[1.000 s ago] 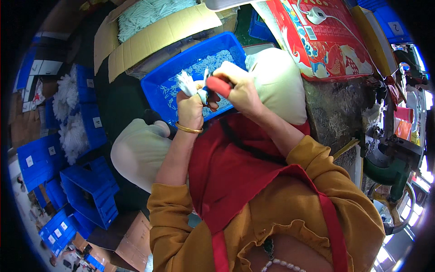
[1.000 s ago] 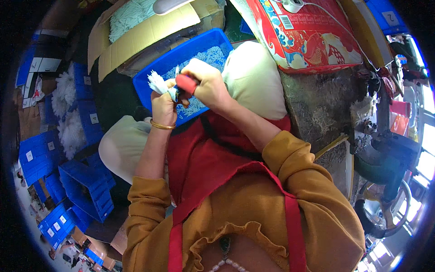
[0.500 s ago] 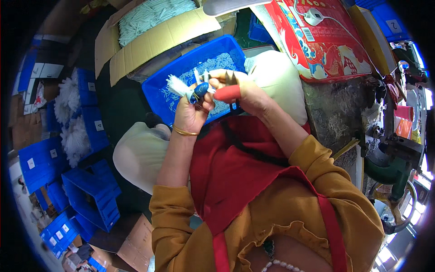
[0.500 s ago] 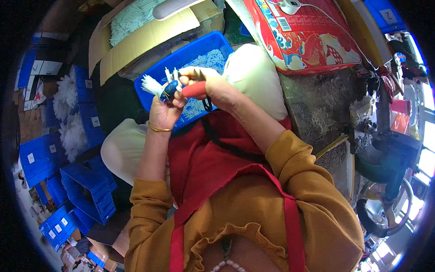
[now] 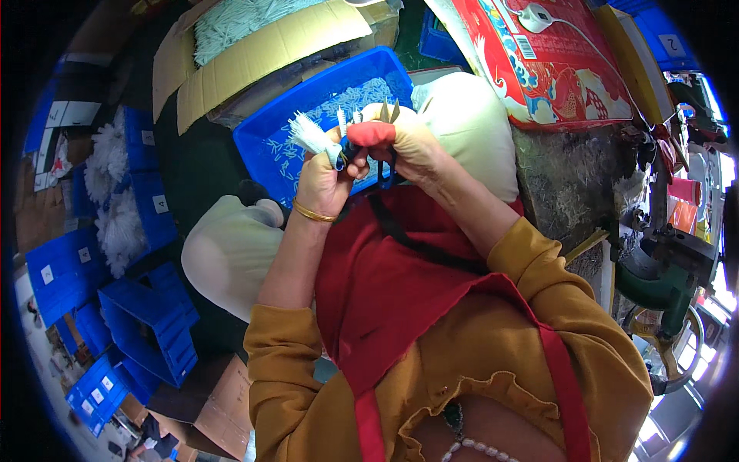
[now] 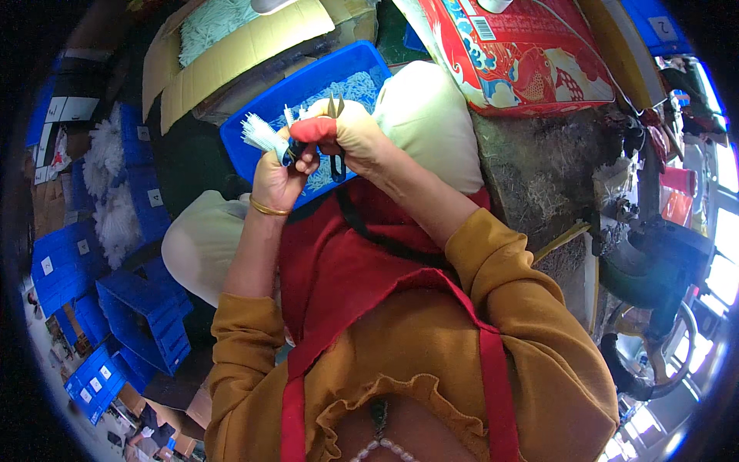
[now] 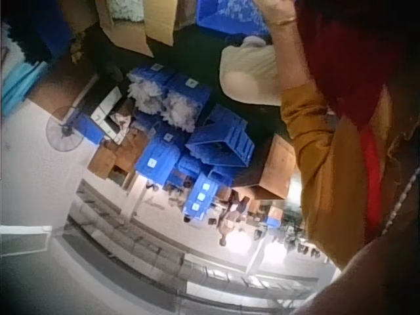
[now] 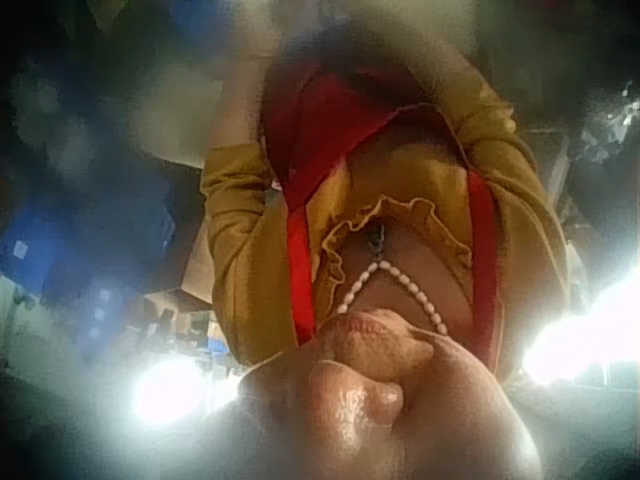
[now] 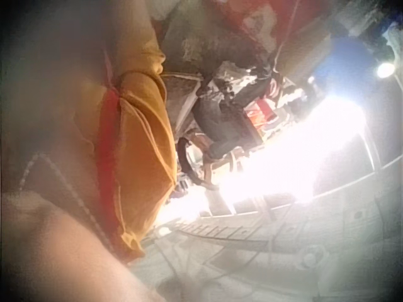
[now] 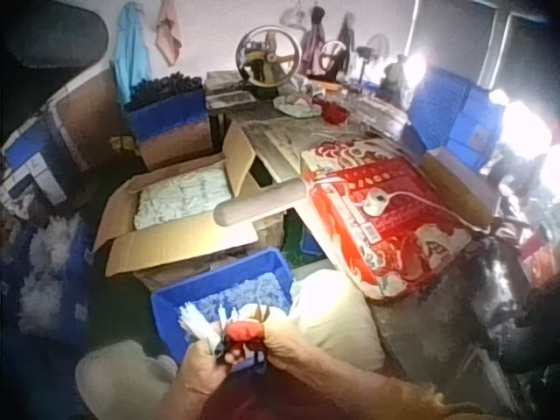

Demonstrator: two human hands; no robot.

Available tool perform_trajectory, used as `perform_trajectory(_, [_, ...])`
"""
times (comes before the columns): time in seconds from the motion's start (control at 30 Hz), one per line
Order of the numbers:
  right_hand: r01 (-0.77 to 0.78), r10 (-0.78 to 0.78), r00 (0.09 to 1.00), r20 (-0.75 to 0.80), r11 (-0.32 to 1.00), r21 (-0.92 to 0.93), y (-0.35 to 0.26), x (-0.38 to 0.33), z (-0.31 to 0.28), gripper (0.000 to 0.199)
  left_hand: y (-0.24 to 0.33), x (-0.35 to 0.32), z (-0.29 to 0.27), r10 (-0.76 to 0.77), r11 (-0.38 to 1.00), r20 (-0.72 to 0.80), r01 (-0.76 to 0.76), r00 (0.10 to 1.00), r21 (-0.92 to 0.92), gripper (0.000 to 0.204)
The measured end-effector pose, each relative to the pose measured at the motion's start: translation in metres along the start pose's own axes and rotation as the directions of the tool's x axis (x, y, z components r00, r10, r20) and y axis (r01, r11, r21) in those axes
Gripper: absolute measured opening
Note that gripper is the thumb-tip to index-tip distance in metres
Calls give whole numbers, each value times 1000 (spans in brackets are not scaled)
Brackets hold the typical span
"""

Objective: Assembling and finishing personal care or medical hygiene products, including cutting and organizing white brush-like items.

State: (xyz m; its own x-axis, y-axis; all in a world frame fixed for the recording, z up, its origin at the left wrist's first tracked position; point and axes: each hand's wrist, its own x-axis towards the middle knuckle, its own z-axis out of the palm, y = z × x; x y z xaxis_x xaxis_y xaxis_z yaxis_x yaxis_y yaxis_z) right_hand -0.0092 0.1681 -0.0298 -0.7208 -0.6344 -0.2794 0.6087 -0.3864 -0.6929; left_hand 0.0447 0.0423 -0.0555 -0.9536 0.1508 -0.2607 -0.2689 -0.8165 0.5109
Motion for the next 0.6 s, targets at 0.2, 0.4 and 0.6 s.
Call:
perform_trajectory(0.2, [-20,20,1000,-6,995,102,-2,2,-3,9,-3,3,9,0,997,-115,9,993,79,16])
perform_trajectory(0.4, [66,-125,957,-262,973,-221,4,11,-14,14,3,10,5,123,907,-149,-50,981,418,9])
perform_trajectory(0.6, [182,-219,974,-57,909,-376,1,10,-9,14,1,6,4,133,879,-156,-43,979,475,14])
